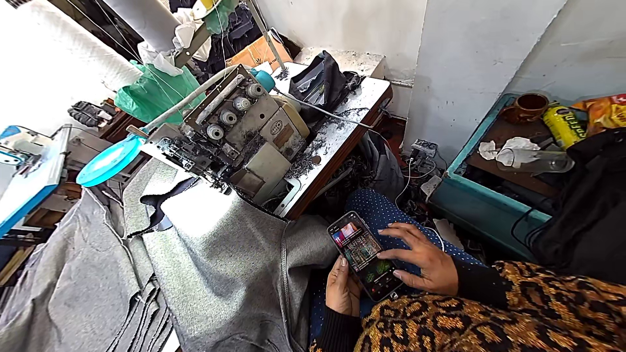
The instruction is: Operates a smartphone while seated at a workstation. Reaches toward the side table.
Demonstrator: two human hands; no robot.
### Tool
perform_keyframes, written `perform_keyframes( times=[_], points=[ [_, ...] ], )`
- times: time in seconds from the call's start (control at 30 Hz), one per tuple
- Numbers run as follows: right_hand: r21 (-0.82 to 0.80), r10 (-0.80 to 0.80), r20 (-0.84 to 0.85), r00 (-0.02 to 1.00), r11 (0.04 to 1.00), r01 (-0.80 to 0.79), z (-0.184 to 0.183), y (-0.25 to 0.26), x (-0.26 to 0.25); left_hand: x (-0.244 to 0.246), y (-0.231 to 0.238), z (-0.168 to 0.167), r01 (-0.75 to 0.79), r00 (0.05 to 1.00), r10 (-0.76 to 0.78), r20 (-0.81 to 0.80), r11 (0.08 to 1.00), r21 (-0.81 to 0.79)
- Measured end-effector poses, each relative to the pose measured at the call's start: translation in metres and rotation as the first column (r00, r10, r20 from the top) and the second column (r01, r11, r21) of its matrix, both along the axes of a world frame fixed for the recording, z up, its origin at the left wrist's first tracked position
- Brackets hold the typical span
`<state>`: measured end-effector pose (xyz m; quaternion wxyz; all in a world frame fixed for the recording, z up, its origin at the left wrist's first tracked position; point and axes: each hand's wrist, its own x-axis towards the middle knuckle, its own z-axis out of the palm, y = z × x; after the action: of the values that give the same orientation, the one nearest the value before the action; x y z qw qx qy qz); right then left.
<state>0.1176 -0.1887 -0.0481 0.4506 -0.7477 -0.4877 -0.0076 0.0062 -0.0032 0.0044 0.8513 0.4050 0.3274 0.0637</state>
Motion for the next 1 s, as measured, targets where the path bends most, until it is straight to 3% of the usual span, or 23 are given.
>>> perform_keyframes(
  times=[0.2, 1.0],
  points=[
    [-0.046, -0.011, -0.019, 1.0, 0.999, 0.01, 0.001, -0.0003, -0.0002, -0.0003, -0.0002, 0.0002, -0.005, 1.0, 0.005, -0.014, 1.0, 0.002],
    [0.029, 0.0, 0.017, 1.0, 1.0, 0.0, 0.0009, 0.0009, 0.0003, 0.0003, 0.0004, 0.0017, 0.013, 1.0, -0.013, -0.022, 1.0, 0.013]
  ],
)
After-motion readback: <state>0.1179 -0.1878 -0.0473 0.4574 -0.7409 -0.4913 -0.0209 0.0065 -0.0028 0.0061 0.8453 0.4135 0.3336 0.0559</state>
